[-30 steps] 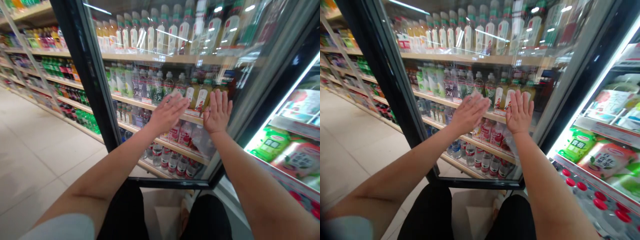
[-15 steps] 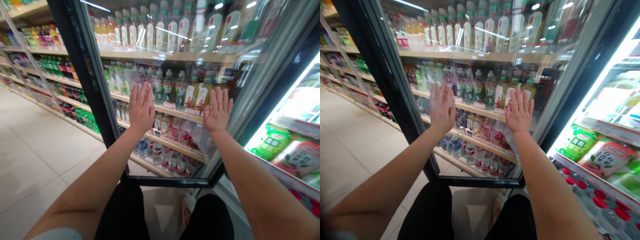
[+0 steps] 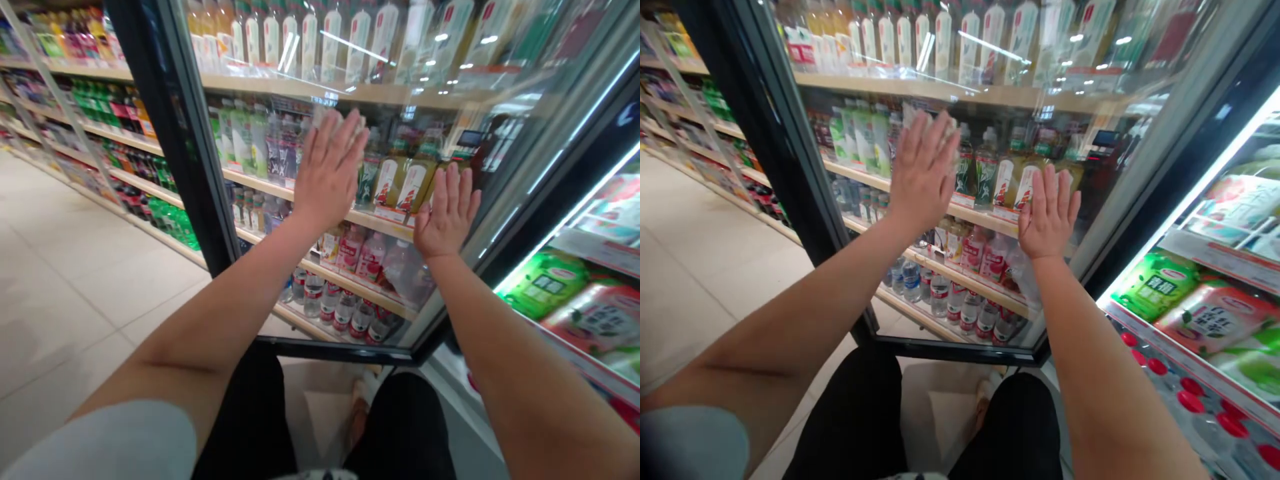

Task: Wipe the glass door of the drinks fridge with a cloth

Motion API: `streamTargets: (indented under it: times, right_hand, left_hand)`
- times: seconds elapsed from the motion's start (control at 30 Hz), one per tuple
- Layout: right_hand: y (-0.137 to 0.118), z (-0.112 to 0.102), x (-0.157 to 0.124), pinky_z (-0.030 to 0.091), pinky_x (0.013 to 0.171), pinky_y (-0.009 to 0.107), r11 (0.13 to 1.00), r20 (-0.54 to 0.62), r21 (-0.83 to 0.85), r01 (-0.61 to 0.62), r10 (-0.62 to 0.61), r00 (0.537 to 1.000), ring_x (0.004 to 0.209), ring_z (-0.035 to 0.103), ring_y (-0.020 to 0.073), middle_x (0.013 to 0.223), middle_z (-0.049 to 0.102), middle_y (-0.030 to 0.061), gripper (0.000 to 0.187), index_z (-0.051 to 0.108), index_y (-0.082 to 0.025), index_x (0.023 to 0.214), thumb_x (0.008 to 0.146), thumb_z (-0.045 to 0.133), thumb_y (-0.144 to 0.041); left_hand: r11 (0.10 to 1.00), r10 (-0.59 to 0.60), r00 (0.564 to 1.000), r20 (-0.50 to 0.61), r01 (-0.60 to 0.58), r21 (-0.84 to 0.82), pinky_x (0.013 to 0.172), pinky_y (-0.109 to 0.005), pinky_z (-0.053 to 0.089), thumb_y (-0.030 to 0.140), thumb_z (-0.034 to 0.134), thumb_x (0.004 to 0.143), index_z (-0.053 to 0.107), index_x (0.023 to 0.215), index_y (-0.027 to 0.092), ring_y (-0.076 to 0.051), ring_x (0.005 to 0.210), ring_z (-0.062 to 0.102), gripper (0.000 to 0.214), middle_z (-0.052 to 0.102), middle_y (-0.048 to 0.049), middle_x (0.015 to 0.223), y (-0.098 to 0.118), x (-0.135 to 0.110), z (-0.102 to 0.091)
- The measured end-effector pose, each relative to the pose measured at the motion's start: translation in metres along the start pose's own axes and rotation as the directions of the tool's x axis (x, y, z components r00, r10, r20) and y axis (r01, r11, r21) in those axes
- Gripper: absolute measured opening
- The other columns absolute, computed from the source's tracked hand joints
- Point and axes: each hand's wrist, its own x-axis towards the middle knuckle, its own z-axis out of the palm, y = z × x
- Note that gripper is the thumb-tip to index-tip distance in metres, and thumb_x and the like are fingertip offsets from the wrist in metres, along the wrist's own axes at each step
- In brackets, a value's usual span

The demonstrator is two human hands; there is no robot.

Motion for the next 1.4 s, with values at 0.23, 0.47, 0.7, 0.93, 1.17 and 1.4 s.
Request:
streamTargets:
  times: [0.23, 0.47, 0.7, 0.93, 1.17, 1.4]
  right_hand:
    - [-0.001, -0.003, -0.001, 0.011, 0.13, 0.052, 1.0, 0.017, 0.0, 0.001, -0.001, 1.0, 0.162, 0.014, 0.023, 0.17, 0.03, 0.0023, 0.061, 0.029, -0.023, 0.164, 0.106, 0.022, -0.041]
    - [-0.005, -0.012, 0.0, 0.009, 0.131, 0.05, 1.0, 0.065, 0.009, -0.026, 0.025, 0.998, 0.163, 0.009, 0.0204, 0.171, 0.025, 0.0007, 0.061, 0.025, -0.024, 0.165, 0.108, 0.019, -0.041]
    - [-0.012, -0.023, 0.001, 0.006, 0.13, 0.058, 0.992, 0.145, 0.091, -0.086, 0.073, 0.987, 0.163, 0.006, 0.0244, 0.172, 0.022, 0.0014, 0.062, 0.022, -0.024, 0.166, 0.106, 0.021, -0.041]
    - [-0.002, -0.006, 0.001, 0.0, 0.13, 0.053, 0.993, 0.085, 0.102, -0.064, 0.055, 0.995, 0.163, 0.002, 0.022, 0.172, 0.022, -0.0019, 0.066, 0.023, -0.024, 0.166, 0.103, 0.017, -0.045]
    - [-0.001, -0.003, -0.001, 0.005, 0.129, 0.052, 0.996, 0.047, 0.077, -0.038, 0.034, 0.998, 0.163, 0.007, 0.0209, 0.171, 0.024, -0.0031, 0.063, 0.024, -0.028, 0.165, 0.104, 0.02, -0.044]
    - [0.001, 0.001, -0.001, 0.007, 0.131, 0.048, 0.999, 0.012, 0.027, -0.026, 0.026, 1.0, 0.162, 0.009, 0.0198, 0.17, 0.03, -0.0023, 0.062, 0.029, -0.027, 0.163, 0.104, 0.02, -0.043]
  left_hand:
    - [0.99, -0.118, 0.982, -0.147, 0.128, 0.058, 0.134, -0.053, 0.014, 0.026, 0.038, 0.106, 0.033, 0.16, 0.014, -0.021, 0.161, -0.004, 0.055, 0.016, -0.0037, 0.173, -0.015, -0.107, 0.004]
    - [0.982, -0.19, 0.967, -0.17, 0.19, -0.019, 0.136, -0.048, -0.005, 0.031, 0.041, 0.105, 0.022, 0.165, 0.026, -0.018, 0.161, -0.008, 0.063, 0.008, 0.0108, 0.173, -0.055, -0.036, -0.003]
    - [0.991, 0.045, 0.988, 0.15, -0.025, -0.132, 0.135, -0.049, 0.012, 0.019, 0.03, 0.104, 0.03, 0.163, 0.03, -0.018, 0.16, 0.002, 0.06, 0.029, 0.0034, 0.169, 0.031, -0.069, 0.022]
    - [0.998, -0.035, 0.998, 0.061, 0.038, -0.051, 0.134, -0.053, 0.001, 0.025, 0.037, 0.106, 0.03, 0.162, 0.022, -0.018, 0.161, -0.007, 0.057, 0.019, 0.0018, 0.172, -0.016, -0.03, 0.001]
    - [0.992, -0.123, 0.992, 0.003, 0.123, -0.021, 0.136, -0.046, 0.004, 0.028, 0.038, 0.106, 0.036, 0.159, 0.018, -0.015, 0.16, -0.012, 0.054, 0.023, -0.0014, 0.171, -0.01, -0.093, 0.007]
    - [0.993, -0.115, 0.989, -0.097, 0.113, -0.03, 0.135, -0.045, -0.012, 0.026, 0.041, 0.106, 0.017, 0.165, 0.021, -0.016, 0.159, -0.019, 0.064, -0.002, 0.0097, 0.174, -0.054, -0.01, -0.004]
